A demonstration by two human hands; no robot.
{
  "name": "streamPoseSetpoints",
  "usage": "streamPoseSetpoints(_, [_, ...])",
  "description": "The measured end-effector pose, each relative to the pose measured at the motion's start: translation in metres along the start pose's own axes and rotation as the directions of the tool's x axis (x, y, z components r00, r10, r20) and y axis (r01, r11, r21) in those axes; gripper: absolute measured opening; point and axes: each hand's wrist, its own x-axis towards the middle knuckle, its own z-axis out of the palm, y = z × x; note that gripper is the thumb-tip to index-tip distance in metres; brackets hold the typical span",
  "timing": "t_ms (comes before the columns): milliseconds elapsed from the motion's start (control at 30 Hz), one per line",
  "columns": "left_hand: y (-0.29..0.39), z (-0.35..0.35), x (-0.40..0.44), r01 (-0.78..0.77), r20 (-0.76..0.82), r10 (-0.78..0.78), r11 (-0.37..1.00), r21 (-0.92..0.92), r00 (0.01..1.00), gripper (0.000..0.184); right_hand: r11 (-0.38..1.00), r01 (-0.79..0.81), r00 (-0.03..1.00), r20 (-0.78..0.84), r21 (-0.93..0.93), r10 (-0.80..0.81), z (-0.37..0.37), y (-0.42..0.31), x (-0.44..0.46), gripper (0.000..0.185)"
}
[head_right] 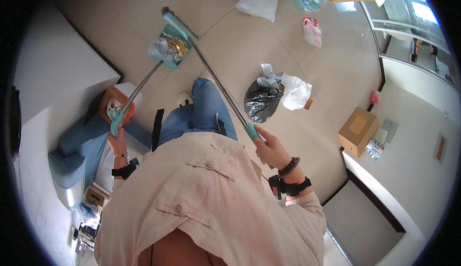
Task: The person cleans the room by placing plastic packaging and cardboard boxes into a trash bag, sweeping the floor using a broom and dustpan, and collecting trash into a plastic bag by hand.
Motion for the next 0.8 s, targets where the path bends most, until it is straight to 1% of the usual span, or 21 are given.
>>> streamPoseSetpoints(33, [-0.005, -0.002, -0.003, -0.003, -0.022, 0.002, 1.000, -0.023, 1.000, 0.027, 0.998, 0.039, 0.999, -0.013, 0.046, -0.038, 0.003, 0.000, 0.002, 0.045])
streamPoseSetpoints(67, [-0.005, -0.004, -0.007, 0.009, -0.026, -0.010, 1.000, -0.025, 1.000, 0.027, 0.999, 0.034, 0.999, -0.007, 0.035, -0.034, 0.004, 0.002, 0.006, 0.045])
streamPoseSetpoints(133, [0.007, -0.010, -0.012, -0.142, -0.013, 0.143, 0.987, 0.070, 0.990, 0.026, 0.997, 0.078, 0.996, -0.048, 0.012, -0.078, 0.001, 0.007, 0.021, 0.046])
streamPoseSetpoints(200, [0.006, -0.011, -0.012, -0.131, -0.029, 0.134, 0.988, 0.078, 0.991, 0.026, 0.995, 0.096, 0.994, -0.048, -0.002, -0.096, -0.004, 0.008, 0.036, 0.046])
streamPoseSetpoints(267, [0.006, -0.010, -0.008, -0.121, -0.044, 0.125, 0.988, 0.091, 0.991, 0.026, 0.994, 0.104, 0.985, -0.135, -0.034, -0.108, -0.014, 0.006, 0.054, 0.044])
streamPoseSetpoints(300, [0.006, -0.008, -0.006, -0.082, -0.046, 0.090, 0.985, 0.151, 0.995, 0.026, 0.990, 0.122, 0.981, -0.144, -0.069, -0.131, -0.025, 0.010, 0.072, 0.047])
streamPoseSetpoints(333, [0.008, -0.007, -0.005, -0.044, -0.043, 0.055, 0.975, 0.216, 0.998, 0.027, 0.986, 0.143, 0.981, -0.118, -0.082, -0.152, -0.038, 0.009, 0.092, 0.044])
streamPoseSetpoints(400, [0.030, -0.002, -0.006, -0.035, -0.026, 0.042, 0.970, 0.239, 0.999, 0.026, 0.974, 0.155, 0.983, -0.070, -0.164, -0.169, -0.046, -0.011, 0.124, 0.042])
streamPoseSetpoints(467, [0.046, 0.000, -0.002, -0.025, -0.015, 0.031, 0.964, 0.263, 0.999, 0.026, 0.948, 0.166, 0.967, -0.146, -0.271, -0.211, -0.050, -0.010, 0.173, 0.036])
streamPoseSetpoints(533, [0.054, 0.002, 0.003, -0.067, -0.030, 0.075, 0.973, 0.222, 0.997, 0.025, 0.903, 0.050, 0.985, -0.127, -0.428, -0.115, -0.047, -0.024, 0.219, 0.029])
streamPoseSetpoints(600, [0.046, 0.004, 0.012, -0.042, -0.044, 0.055, 0.966, 0.256, 0.997, 0.025, 0.944, 0.060, 0.983, -0.144, -0.323, -0.112, -0.023, -0.023, 0.238, 0.023])
streamPoseSetpoints(667, [0.036, 0.006, 0.020, -0.028, -0.050, 0.043, 0.960, 0.280, 0.998, 0.024, 0.811, 0.102, 0.981, -0.077, -0.576, -0.178, 0.002, -0.019, 0.232, 0.026])
streamPoseSetpoints(733, [0.035, 0.011, 0.022, -0.027, -0.038, 0.039, 0.961, 0.274, 0.999, 0.024, 0.872, 0.036, 0.994, -0.073, -0.489, -0.082, 0.024, -0.009, 0.211, 0.028])
streamPoseSetpoints(800, [0.048, 0.010, 0.015, -0.023, -0.047, 0.037, 0.959, 0.283, 0.998, 0.024, 0.895, 0.053, 0.999, 0.026, -0.443, -0.047, 0.029, 0.001, 0.198, 0.030])
